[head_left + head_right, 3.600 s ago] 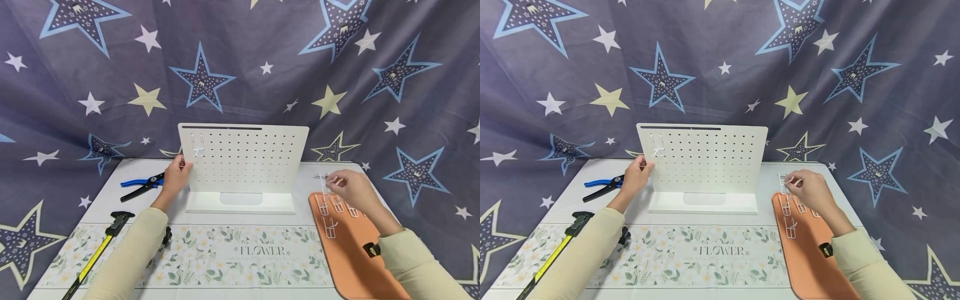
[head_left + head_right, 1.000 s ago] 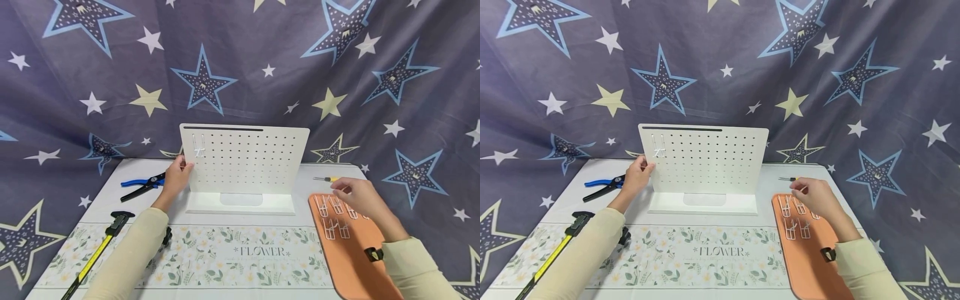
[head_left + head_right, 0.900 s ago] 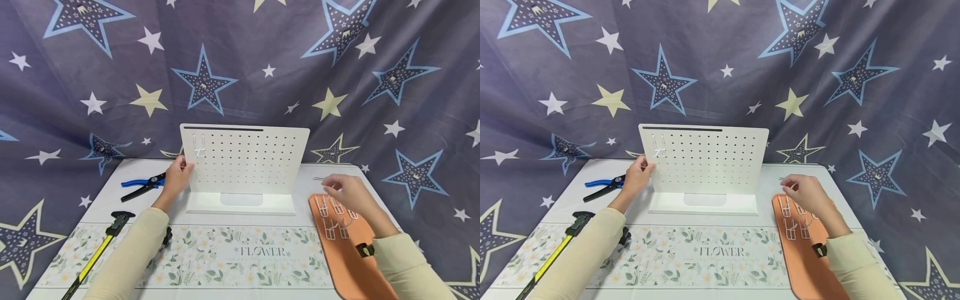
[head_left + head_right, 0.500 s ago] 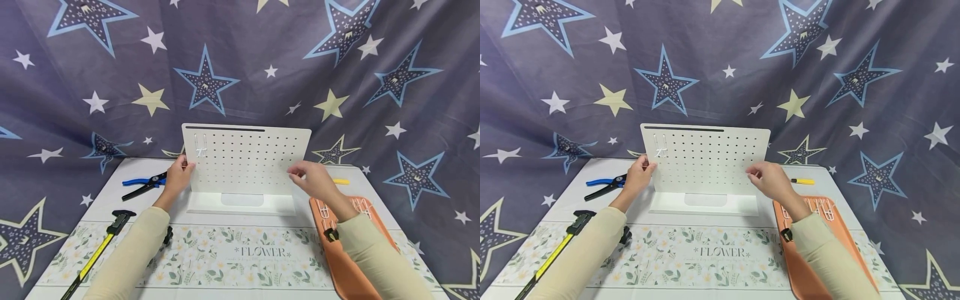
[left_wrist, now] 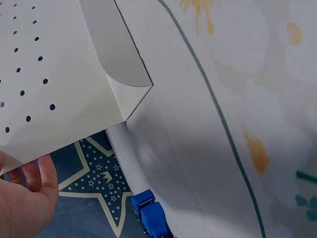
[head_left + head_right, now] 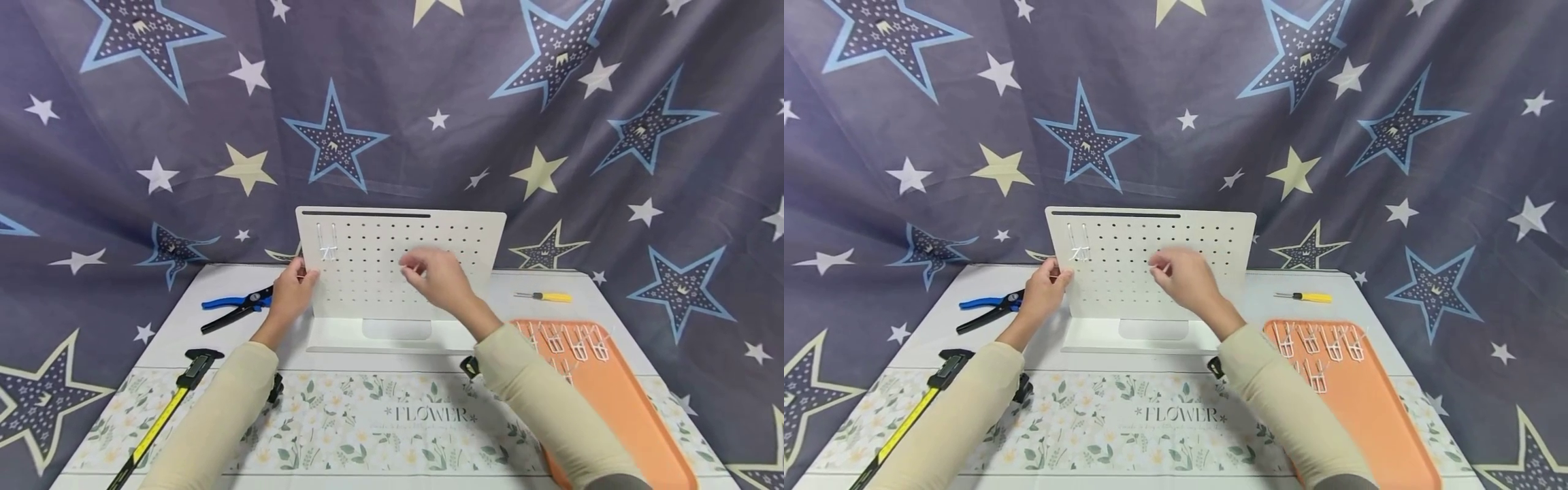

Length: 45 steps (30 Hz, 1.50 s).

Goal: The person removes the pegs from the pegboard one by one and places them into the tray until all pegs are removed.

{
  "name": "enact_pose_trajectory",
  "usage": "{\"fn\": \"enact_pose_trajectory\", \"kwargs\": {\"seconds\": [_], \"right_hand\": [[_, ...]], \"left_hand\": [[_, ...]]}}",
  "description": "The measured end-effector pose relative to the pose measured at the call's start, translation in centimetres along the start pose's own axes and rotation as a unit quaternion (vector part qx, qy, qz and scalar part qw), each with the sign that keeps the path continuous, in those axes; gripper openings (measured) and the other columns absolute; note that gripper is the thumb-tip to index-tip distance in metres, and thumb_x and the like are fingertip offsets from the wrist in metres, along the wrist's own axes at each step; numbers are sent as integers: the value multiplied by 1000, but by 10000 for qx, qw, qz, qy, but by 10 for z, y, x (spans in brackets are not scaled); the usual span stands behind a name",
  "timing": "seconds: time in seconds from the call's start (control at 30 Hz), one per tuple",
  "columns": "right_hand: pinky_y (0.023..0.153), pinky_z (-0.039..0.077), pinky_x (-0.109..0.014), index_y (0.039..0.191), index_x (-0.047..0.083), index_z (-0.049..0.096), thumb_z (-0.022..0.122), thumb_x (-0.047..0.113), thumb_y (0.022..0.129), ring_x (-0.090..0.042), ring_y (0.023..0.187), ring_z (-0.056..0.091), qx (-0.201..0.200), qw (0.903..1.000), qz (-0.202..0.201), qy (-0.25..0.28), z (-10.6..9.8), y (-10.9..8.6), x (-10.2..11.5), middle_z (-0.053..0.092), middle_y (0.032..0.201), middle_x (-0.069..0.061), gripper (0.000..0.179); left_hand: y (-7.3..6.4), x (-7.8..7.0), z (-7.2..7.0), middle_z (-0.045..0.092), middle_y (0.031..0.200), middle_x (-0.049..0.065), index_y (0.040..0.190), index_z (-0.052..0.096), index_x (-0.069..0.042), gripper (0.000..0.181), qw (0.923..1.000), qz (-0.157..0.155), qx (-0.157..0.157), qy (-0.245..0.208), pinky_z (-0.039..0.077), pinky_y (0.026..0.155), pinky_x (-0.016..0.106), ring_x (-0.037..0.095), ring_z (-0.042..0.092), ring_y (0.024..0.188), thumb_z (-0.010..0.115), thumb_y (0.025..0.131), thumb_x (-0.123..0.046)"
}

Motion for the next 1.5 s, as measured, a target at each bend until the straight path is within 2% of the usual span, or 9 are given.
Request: {"fn": "enact_pose_trajectory", "kwargs": {"seconds": [0.17,0.27,0.43,0.57,0.67,1.0,1.23,1.5], "right_hand": [[73,57,-28,101,12,76,70,14,94,-13,80,71,-28,9997,-173,-158,23,22,19,77,100,-1,10],[72,57,-26,102,14,76,72,16,93,-11,80,71,-186,9988,-248,-375,37,30,30,77,103,1,10],[66,55,-23,101,21,77,75,21,91,-10,81,71,-708,9930,-454,-834,60,42,50,76,103,5,10],[68,56,-24,103,22,77,77,23,90,-11,88,71,-1139,9862,-566,-1061,74,52,63,75,104,6,13],[70,56,-24,105,24,76,78,24,90,-12,93,71,-1300,9832,-511,-1173,82,58,70,74,104,6,15],[66,57,-29,108,24,76,75,22,91,-14,92,73,-1165,9850,-132,-1263,97,70,77,74,108,6,17],[63,55,-27,101,24,76,74,21,92,-12,86,72,-1415,9806,-125,-1352,101,72,75,73,102,7,10],[60,55,-29,94,24,78,77,19,88,-14,81,72,-2014,9685,-486,-1378,102,72,74,72,93,6,8]], "left_hand": [[2,2,-1,68,115,19,123,57,-7,28,10000,31,-17,-33,52,89,47,34,65,105,53,106,-29],[2,3,1,68,116,19,123,57,-7,29,10000,65,4,-39,53,89,48,34,65,106,54,106,-30],[0,3,0,69,115,19,122,57,-7,28,10000,63,7,24,53,88,47,34,65,105,54,105,-29],[0,3,-2,69,113,19,120,57,-7,26,9999,97,-43,44,52,86,45,34,65,103,54,105,-28],[-1,3,-3,69,114,19,119,56,-7,25,9999,107,-32,72,52,87,46,34,65,103,54,106,-28],[0,4,-3,69,112,19,119,57,-7,25,9997,176,-92,161,52,87,46,34,66,102,55,106,-28],[0,3,-2,69,113,19,118,57,-7,24,9998,139,-59,120,53,87,46,33,66,102,55,105,-28],[-1,4,-2,69,112,19,117,57,-7,25,9997,183,-110,151,53,86,46,34,66,102,55,105,-29]]}}
Point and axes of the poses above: each hand's wrist, its own y-axis towards the middle knuckle, its own z-axis out of the palm, x = y × z, the point moved 2 cm from there along y, towards the middle knuckle
